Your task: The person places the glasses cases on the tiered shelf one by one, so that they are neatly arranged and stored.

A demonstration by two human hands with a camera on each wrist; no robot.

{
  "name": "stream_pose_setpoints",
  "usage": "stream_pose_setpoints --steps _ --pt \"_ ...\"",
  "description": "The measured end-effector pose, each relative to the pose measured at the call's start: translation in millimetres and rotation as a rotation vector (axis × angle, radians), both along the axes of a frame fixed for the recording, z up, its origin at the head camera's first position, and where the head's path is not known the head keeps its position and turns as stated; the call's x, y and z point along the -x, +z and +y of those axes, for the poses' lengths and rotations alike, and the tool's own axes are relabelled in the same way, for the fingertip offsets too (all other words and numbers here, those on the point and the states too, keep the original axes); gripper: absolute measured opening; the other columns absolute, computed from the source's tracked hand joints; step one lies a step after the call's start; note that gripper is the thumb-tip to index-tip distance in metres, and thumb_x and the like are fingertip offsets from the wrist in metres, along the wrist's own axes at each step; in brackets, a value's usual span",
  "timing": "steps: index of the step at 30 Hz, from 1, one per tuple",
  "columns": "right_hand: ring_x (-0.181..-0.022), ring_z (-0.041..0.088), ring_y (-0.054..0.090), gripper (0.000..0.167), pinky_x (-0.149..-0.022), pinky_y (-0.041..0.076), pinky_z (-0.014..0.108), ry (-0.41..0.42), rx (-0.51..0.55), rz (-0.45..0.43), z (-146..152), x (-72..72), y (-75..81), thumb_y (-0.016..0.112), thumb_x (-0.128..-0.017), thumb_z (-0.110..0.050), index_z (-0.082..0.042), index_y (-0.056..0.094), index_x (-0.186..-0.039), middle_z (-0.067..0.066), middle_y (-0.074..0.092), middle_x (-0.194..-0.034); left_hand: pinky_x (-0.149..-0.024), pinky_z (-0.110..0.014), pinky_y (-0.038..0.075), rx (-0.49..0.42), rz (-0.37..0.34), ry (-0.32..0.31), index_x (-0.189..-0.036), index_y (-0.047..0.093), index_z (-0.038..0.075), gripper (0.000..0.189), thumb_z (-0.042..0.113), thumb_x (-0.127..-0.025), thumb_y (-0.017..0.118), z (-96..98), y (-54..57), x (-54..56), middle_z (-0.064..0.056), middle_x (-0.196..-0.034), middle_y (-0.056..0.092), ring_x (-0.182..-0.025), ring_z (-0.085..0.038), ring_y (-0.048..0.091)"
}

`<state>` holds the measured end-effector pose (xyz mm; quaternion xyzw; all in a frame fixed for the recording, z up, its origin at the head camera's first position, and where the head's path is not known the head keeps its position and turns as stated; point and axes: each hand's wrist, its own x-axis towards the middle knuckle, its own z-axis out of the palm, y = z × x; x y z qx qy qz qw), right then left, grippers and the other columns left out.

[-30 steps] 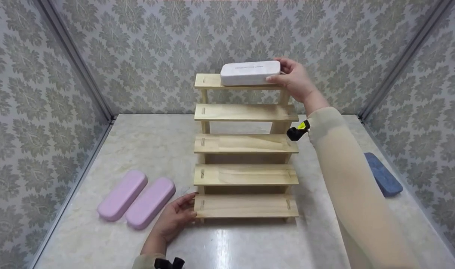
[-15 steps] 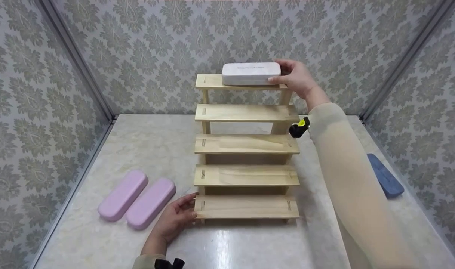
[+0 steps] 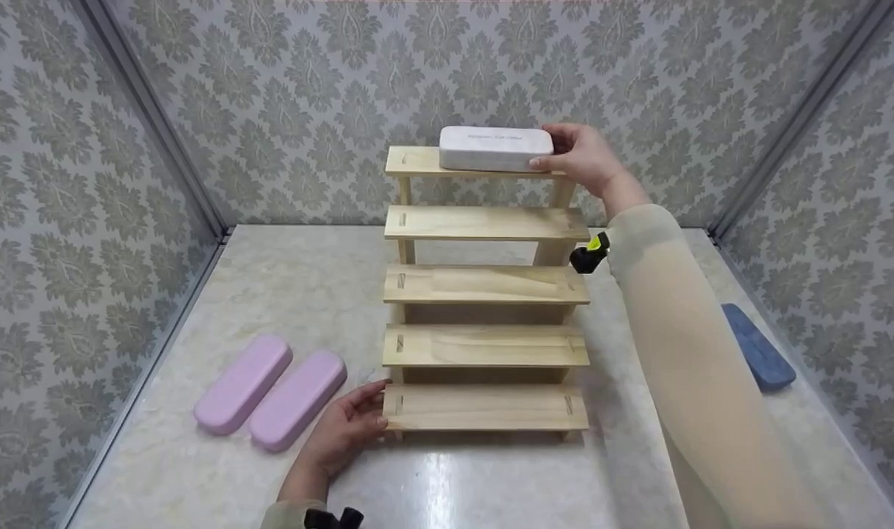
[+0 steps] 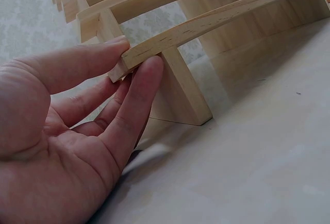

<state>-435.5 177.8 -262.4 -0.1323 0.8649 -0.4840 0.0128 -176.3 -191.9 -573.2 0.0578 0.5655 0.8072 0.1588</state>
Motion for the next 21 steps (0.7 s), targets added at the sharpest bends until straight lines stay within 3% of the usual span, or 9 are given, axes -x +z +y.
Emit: stream_pose_setpoints --steps 4,11,21 --pt "-0.14 0.026 0.051 0.073 -0.121 0.042 0.036 0.001 -0.019 0.001 0.3 -0.8 -0.4 0.076 -0.093 -0.014 -0.003 0.042 -0.155 0.016 0.05 -0.156 -0.087 -0.034 0.064 -0.008 0.003 -0.014 -0.156 0.024 -0.011 0.077 -0.012 -0.089 0.063 -0.2 0.2 0.3 -0.003 -0.127 0.062 -0.113 -0.019 0.067" --pt "-0.143 0.027 0.048 0.076 -0.123 0.04 0.036 0.003 -0.013 -0.042 -0.2 -0.9 1.4 0.074 -0.094 -0.012 -0.004 0.035 -0.159 0.016 0.047 -0.158 -0.088 -0.025 0.061 0.013 -0.003 -0.001 -0.156 0.025 -0.012 0.077 -0.01 -0.09 0.064 0.9 1.8 -0.4 0.001 -0.128 0.061 -0.114 -0.014 0.065" --pt "-0.148 0.026 0.044 0.079 -0.125 0.037 0.036 0.005 -0.016 -0.048 -1.5 -0.7 2.5 0.073 -0.094 -0.011 -0.004 0.031 -0.161 0.016 0.042 -0.162 -0.093 -0.025 0.06 0.017 -0.001 0.014 -0.155 0.025 -0.014 0.077 -0.011 -0.088 0.064 0.7 1.7 -0.4 0.001 -0.127 0.063 -0.115 -0.014 0.065"
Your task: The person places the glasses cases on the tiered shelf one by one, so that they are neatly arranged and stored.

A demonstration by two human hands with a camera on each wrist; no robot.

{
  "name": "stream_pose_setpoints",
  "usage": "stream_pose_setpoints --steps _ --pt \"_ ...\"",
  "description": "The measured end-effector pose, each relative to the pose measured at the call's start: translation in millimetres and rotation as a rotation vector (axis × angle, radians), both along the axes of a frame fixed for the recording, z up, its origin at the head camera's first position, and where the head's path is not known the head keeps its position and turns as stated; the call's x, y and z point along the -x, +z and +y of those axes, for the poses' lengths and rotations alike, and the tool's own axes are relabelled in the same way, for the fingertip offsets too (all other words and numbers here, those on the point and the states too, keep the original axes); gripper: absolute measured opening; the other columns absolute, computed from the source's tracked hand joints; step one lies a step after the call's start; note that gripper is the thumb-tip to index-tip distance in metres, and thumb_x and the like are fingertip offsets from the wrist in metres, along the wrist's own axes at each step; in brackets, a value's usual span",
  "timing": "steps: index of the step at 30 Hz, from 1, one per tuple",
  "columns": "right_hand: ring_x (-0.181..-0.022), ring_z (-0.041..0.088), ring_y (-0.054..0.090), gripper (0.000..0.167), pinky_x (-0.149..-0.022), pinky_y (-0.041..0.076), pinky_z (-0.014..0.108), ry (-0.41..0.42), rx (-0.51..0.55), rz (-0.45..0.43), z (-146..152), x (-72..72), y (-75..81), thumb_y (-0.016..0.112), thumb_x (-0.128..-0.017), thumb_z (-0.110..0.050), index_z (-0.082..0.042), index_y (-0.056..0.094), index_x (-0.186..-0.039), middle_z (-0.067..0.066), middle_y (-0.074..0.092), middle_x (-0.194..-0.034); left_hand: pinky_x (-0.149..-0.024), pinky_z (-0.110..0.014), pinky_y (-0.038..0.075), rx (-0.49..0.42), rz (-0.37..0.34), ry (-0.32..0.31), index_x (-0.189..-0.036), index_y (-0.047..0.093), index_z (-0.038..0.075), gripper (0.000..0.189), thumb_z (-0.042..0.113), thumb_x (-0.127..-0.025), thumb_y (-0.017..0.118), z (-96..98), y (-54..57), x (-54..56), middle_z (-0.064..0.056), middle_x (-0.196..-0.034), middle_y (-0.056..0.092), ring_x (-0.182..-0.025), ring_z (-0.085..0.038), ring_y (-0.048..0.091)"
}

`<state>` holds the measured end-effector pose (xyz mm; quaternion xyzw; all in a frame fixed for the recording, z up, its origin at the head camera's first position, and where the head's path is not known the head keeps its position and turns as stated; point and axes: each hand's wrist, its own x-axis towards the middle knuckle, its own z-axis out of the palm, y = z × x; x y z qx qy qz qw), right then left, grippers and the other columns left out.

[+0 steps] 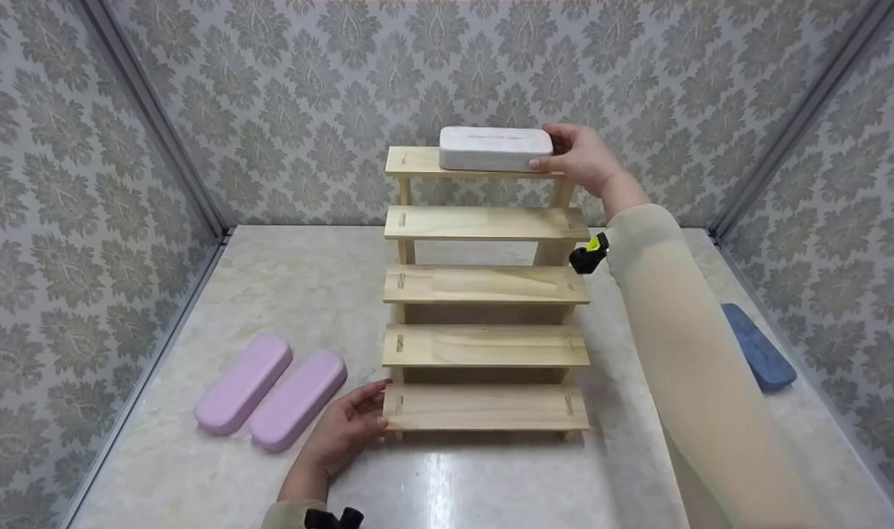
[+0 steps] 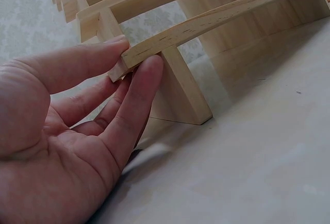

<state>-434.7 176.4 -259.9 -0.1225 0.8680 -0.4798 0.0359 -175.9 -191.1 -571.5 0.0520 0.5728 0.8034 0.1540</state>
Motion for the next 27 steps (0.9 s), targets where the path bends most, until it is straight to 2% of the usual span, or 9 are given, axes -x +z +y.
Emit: stream_pose_setpoints --steps 6,13,20,27 --pt "-0.15 0.026 0.041 0.08 -0.126 0.035 0.034 0.012 0.023 0.014 1.9 -1.3 -0.8 0.073 -0.094 -0.008 -0.003 0.03 -0.161 0.015 0.038 -0.164 -0.09 -0.028 0.061 0.001 0.012 -0.013 -0.155 0.026 -0.012 0.076 -0.009 -0.089 0.065 -0.6 -0.9 -0.1 0.0 -0.127 0.063 -0.112 -0.015 0.066" --pt "-0.153 0.027 0.038 0.08 -0.127 0.033 0.033 0.023 0.097 0.042 4.9 -5.3 -4.1 0.073 -0.093 -0.005 0.001 0.03 -0.159 0.017 0.034 -0.166 -0.091 -0.034 0.063 -0.028 0.008 -0.019 -0.155 0.028 -0.009 0.074 -0.012 -0.09 0.062 -1.8 -2.1 -0.6 -0.002 -0.127 0.062 -0.111 -0.018 0.066" --pt "-0.147 0.029 0.046 0.069 -0.122 0.041 0.033 0.007 0.241 0.102 11.3 -10.7 -11.2 0.072 -0.094 -0.004 0.001 0.04 -0.154 0.019 0.045 -0.159 -0.094 -0.026 0.06 -0.024 0.005 0.0 -0.153 0.033 -0.01 0.073 -0.013 -0.087 0.064 -1.3 -1.1 -0.2 0.001 -0.126 0.063 -0.114 -0.012 0.063" --pt "-0.143 0.031 0.049 0.062 -0.119 0.044 0.033 -0.008 0.353 0.176 26.0 -20.5 -17.6 0.072 -0.093 -0.006 0.0 0.048 -0.149 0.021 0.05 -0.153 -0.096 -0.028 0.06 -0.06 0.032 -0.021 -0.152 0.039 -0.005 0.067 -0.013 -0.089 0.062 -1.2 -3.0 -0.1 0.0 -0.127 0.064 -0.115 -0.014 0.064"
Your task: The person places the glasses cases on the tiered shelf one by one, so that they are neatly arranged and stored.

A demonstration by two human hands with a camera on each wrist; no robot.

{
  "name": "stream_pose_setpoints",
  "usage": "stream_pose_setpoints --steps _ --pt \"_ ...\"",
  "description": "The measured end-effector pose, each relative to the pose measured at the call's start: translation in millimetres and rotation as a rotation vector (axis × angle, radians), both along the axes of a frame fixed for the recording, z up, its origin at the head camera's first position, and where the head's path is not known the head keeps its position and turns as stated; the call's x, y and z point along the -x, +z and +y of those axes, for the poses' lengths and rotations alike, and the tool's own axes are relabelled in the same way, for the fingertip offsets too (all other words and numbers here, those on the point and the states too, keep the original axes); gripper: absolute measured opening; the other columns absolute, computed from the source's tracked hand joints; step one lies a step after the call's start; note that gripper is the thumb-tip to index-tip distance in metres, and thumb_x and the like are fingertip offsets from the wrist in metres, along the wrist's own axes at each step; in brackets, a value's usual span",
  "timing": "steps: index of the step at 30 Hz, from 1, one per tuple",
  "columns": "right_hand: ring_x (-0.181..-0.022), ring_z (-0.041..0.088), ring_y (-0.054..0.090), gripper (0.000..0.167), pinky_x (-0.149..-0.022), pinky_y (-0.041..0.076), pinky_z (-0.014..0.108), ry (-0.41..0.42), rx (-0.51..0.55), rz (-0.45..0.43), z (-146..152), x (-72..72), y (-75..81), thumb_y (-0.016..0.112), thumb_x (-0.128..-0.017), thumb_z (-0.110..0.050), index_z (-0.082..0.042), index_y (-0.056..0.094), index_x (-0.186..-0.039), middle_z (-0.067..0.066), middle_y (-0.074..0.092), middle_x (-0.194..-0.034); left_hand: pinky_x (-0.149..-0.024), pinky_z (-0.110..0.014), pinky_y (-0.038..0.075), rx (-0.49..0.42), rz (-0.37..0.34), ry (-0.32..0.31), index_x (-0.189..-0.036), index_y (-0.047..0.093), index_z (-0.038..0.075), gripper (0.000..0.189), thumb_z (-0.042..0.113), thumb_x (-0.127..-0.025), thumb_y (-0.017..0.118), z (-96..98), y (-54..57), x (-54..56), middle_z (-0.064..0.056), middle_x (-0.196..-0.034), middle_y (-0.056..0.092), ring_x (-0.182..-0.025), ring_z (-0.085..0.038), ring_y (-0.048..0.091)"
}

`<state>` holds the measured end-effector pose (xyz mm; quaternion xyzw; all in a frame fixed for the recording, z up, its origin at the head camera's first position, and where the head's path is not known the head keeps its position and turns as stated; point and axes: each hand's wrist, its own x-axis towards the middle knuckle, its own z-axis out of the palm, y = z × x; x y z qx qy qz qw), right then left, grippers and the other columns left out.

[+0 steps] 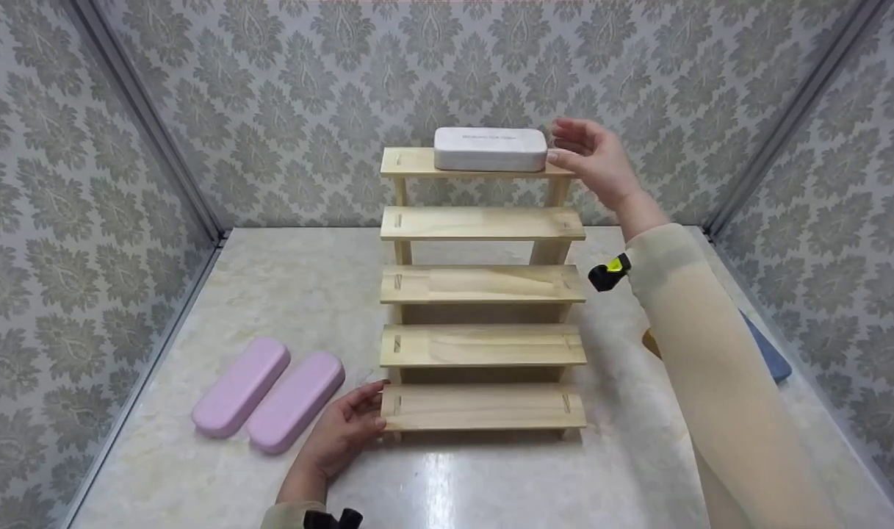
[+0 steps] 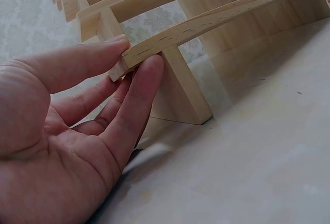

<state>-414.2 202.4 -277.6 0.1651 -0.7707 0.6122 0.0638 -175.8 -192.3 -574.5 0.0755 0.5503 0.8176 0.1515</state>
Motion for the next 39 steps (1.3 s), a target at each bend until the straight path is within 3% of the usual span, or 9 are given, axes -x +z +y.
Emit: stream_pose_setpoints --steps 10,14,18,23,33,39 --pt "-0.139 0.029 0.052 0.055 -0.101 0.054 0.016 0.009 0.084 0.058 32.8 -25.4 -12.3 0.068 -0.096 -0.002 0.001 0.049 -0.147 0.02 0.054 -0.148 -0.097 -0.027 0.059 0.038 0.001 0.012 -0.153 0.03 -0.012 0.074 -0.013 -0.088 0.063 0.6 0.9 0.7 0.001 -0.127 0.064 -0.116 -0.014 0.064" --pt "-0.135 0.023 0.055 0.057 -0.1 0.054 0.015 0.001 0.079 0.066 48.5 -36.2 -22.5 0.07 -0.096 -0.007 0.001 0.049 -0.148 0.006 0.06 -0.139 -0.097 -0.027 0.059 0.045 -0.001 0.013 -0.154 0.027 -0.014 0.075 -0.014 -0.088 0.063 0.9 1.0 1.2 0.0 -0.127 0.064 -0.115 -0.015 0.064" --pt "-0.135 0.023 0.054 0.056 -0.099 0.054 0.015 0.009 0.098 0.06 64.5 -48.3 -35.0 0.069 -0.096 -0.007 0.0 0.048 -0.148 -0.005 0.061 -0.133 -0.093 -0.027 0.06 0.052 -0.006 0.005 -0.154 0.026 -0.013 0.075 -0.012 -0.089 0.063 0.6 0.8 1.0 0.0 -0.127 0.063 -0.114 -0.015 0.065" --pt "-0.132 0.014 0.056 0.059 -0.099 0.053 0.015 0.006 0.132 0.051 84.5 -65.6 -51.7 0.07 -0.097 -0.009 0.0 0.046 -0.15 -0.004 0.061 -0.136 -0.079 -0.026 0.062 0.057 -0.025 -0.009 -0.155 0.03 -0.008 0.073 -0.008 -0.091 0.065 0.5 2.9 0.4 0.001 -0.127 0.061 -0.108 -0.014 0.065" --pt "-0.128 0.015 0.061 0.054 -0.099 0.055 0.016 -0.013 0.255 0.072 122.3 -97.0 -94.9 0.065 -0.097 0.001 0.004 0.047 -0.148 0.0 0.065 -0.136 -0.083 -0.031 0.064 0.057 -0.036 0.002 -0.156 0.029 -0.008 0.074 -0.008 -0.091 0.065 1.6 4.9 -0.8 -0.001 -0.127 0.061 -0.108 -0.017 0.066" --pt "-0.125 0.013 0.064 0.051 -0.099 0.055 0.016 -0.031 0.247 0.065 146.2 -115.5 -118.7 0.065 -0.098 0.0 0.005 0.049 -0.146 -0.001 0.066 -0.135 -0.083 -0.031 0.064 0.071 -0.054 0.02 -0.156 0.027 -0.008 0.078 -0.007 -0.089 0.066 1.7 5.8 -1.3 -0.002 -0.126 0.06 -0.108 -0.018 0.065"
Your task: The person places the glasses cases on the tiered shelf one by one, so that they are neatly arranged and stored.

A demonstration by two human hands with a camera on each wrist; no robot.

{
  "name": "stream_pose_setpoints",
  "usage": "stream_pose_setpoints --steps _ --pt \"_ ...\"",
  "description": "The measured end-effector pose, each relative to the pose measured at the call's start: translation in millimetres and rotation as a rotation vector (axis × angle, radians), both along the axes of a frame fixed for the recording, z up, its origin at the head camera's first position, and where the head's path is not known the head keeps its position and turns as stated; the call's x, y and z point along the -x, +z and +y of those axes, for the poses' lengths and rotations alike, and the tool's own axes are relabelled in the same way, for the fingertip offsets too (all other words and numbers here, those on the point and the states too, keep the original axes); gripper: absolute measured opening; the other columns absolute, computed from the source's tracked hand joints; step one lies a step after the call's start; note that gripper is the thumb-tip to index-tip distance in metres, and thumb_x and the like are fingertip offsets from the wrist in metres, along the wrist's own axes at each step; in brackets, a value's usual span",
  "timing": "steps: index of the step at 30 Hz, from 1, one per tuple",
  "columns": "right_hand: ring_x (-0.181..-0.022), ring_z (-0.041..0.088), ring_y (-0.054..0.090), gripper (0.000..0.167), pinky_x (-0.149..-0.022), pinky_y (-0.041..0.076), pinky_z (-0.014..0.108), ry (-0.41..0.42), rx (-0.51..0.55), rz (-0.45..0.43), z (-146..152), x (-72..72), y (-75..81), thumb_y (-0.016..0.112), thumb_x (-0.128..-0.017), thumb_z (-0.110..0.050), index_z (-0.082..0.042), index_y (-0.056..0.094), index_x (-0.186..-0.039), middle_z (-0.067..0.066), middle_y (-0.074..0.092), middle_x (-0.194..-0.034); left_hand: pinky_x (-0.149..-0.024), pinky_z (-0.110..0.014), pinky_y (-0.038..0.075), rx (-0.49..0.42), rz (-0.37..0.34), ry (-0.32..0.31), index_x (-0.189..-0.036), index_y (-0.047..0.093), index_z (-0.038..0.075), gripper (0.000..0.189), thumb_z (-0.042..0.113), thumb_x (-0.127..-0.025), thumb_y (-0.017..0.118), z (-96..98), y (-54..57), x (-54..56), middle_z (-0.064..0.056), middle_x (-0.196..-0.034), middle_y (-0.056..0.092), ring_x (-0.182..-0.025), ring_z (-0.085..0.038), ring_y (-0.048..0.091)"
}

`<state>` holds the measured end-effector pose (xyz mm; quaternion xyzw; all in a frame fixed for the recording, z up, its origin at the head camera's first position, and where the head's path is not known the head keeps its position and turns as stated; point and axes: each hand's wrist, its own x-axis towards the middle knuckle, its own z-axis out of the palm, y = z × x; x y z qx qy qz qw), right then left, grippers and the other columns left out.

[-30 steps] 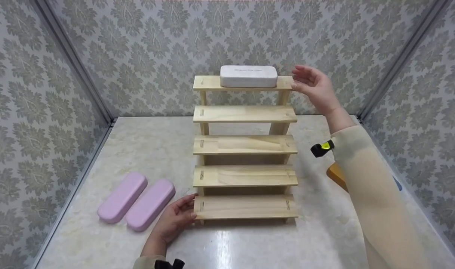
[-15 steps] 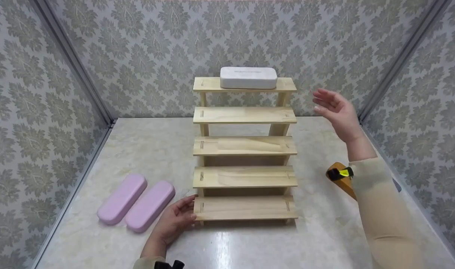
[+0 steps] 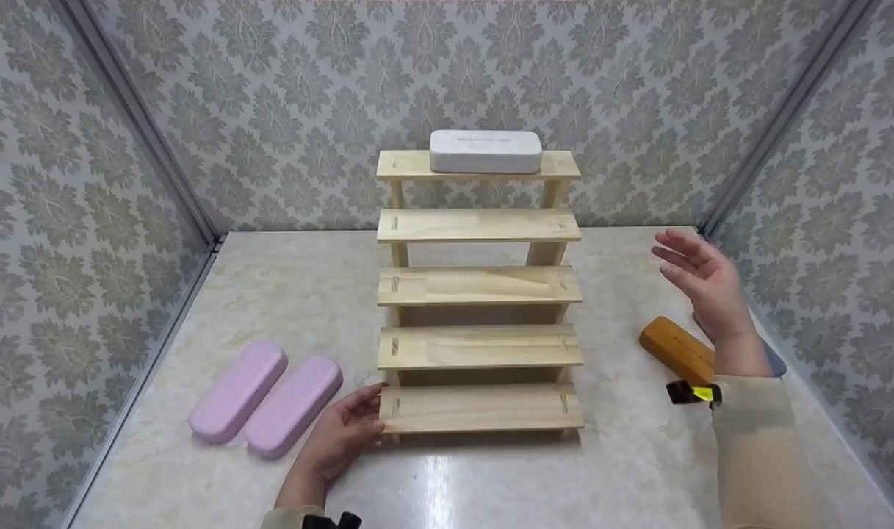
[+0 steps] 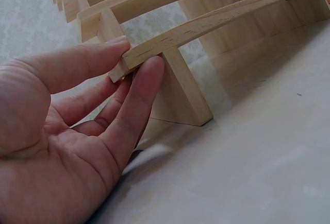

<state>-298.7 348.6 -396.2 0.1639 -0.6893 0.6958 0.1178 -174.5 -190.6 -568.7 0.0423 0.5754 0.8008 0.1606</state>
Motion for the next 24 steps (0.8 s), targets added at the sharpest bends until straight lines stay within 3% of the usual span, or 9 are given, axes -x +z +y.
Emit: stream_pose_setpoints --steps 6,17,24 --pt "-0.122 0.012 0.065 0.051 -0.096 0.056 0.014 -0.05 0.047 -0.019 25.6 -16.8 -26.4 0.064 -0.098 0.002 0.006 0.048 -0.146 -0.002 0.067 -0.134 -0.083 -0.031 0.063 -0.004 -0.01 0.007 -0.156 0.029 -0.008 0.078 -0.009 -0.088 0.067 -1.0 -1.3 0.4 -0.002 -0.127 0.061 -0.11 -0.018 0.065" --pt "-0.115 0.001 0.067 0.045 -0.09 0.055 0.01 -0.208 0.161 -0.134 68.6 -47.5 -74.8 0.064 -0.098 0.0 -0.011 0.057 -0.142 -0.011 0.07 -0.126 -0.088 -0.029 0.062 -0.061 0.051 -0.034 -0.154 0.038 -0.003 0.069 -0.011 -0.09 0.063 -3.0 -4.5 0.1 0.0 -0.127 0.06 -0.111 -0.015 0.065" --pt "-0.108 -0.005 0.068 0.044 -0.088 0.052 0.005 -0.302 0.17 -0.224 88.7 -58.4 -96.7 0.069 -0.095 -0.003 -0.016 0.062 -0.137 -0.016 0.072 -0.118 -0.09 -0.03 0.062 -0.036 0.016 -0.01 -0.155 0.032 -0.006 0.074 -0.011 -0.089 0.064 -1.5 -4.6 1.1 0.0 -0.127 0.062 -0.112 -0.017 0.065"
